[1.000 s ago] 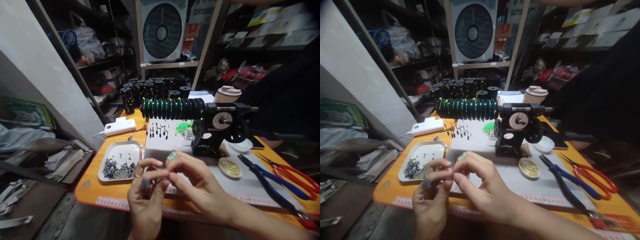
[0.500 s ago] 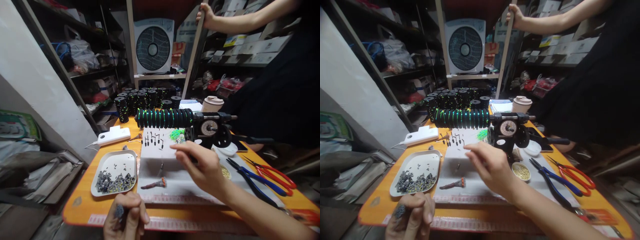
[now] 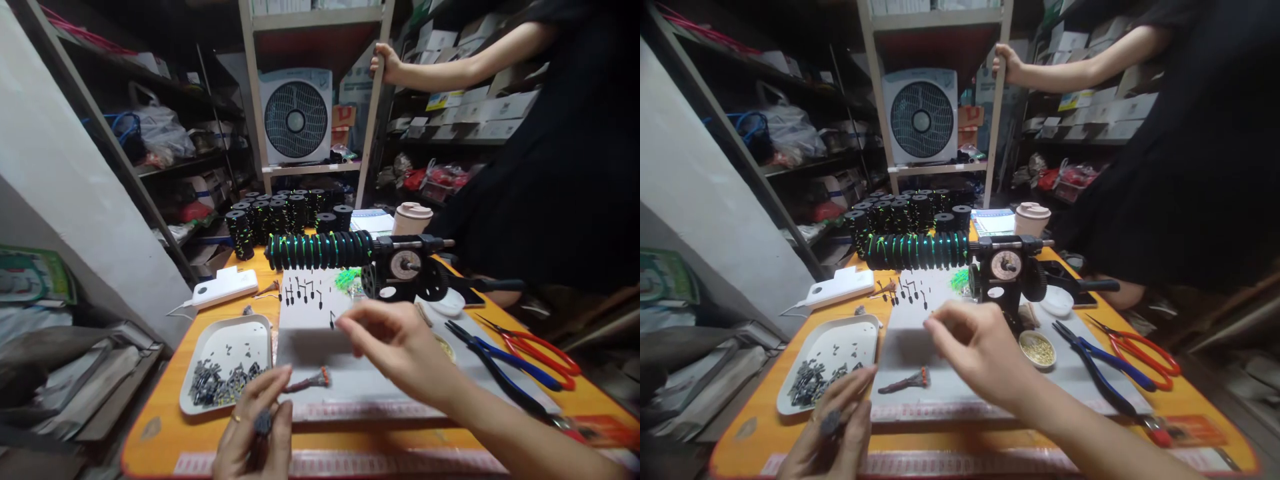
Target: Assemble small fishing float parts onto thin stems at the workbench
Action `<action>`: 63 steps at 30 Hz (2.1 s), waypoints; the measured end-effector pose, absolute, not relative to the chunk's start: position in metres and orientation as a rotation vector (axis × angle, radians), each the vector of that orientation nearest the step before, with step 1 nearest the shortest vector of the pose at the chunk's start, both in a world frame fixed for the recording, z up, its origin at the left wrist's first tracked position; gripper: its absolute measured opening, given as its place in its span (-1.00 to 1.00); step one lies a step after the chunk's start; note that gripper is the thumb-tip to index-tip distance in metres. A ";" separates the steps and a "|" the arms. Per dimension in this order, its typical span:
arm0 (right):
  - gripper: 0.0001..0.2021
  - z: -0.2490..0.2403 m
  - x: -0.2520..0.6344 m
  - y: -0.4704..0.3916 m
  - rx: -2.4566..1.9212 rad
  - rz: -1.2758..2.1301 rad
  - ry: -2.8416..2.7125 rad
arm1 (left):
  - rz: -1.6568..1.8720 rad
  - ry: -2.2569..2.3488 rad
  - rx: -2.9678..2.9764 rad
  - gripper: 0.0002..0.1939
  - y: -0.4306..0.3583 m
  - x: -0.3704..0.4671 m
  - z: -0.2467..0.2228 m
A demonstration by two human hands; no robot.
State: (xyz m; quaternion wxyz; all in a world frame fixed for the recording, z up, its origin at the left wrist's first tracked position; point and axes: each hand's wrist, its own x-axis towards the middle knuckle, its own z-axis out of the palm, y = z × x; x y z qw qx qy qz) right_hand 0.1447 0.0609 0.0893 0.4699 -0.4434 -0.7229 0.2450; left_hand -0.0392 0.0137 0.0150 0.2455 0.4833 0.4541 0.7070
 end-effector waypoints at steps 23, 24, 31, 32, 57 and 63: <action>-0.71 0.070 0.143 0.071 -0.172 -0.275 -2.640 | 1.269 1.393 1.161 -0.68 -0.003 -0.065 0.019; -0.73 0.067 0.145 0.073 -0.163 -0.288 -2.645 | 1.301 1.418 1.222 -0.74 0.003 -0.070 0.020; -0.84 0.053 0.165 0.073 -0.607 -0.046 -2.231 | 1.124 1.372 1.960 -0.82 0.054 -0.062 0.022; -0.83 0.054 0.165 0.071 -0.629 0.015 -2.209 | 1.032 1.356 2.003 -0.84 0.056 -0.059 0.022; -0.90 0.049 0.137 0.053 -0.823 0.781 -1.845 | 1.505 1.150 0.933 -0.81 0.016 -0.010 0.007; -0.89 0.048 0.137 0.054 -0.794 0.783 -1.860 | 1.562 1.081 0.729 -0.78 0.009 -0.006 0.007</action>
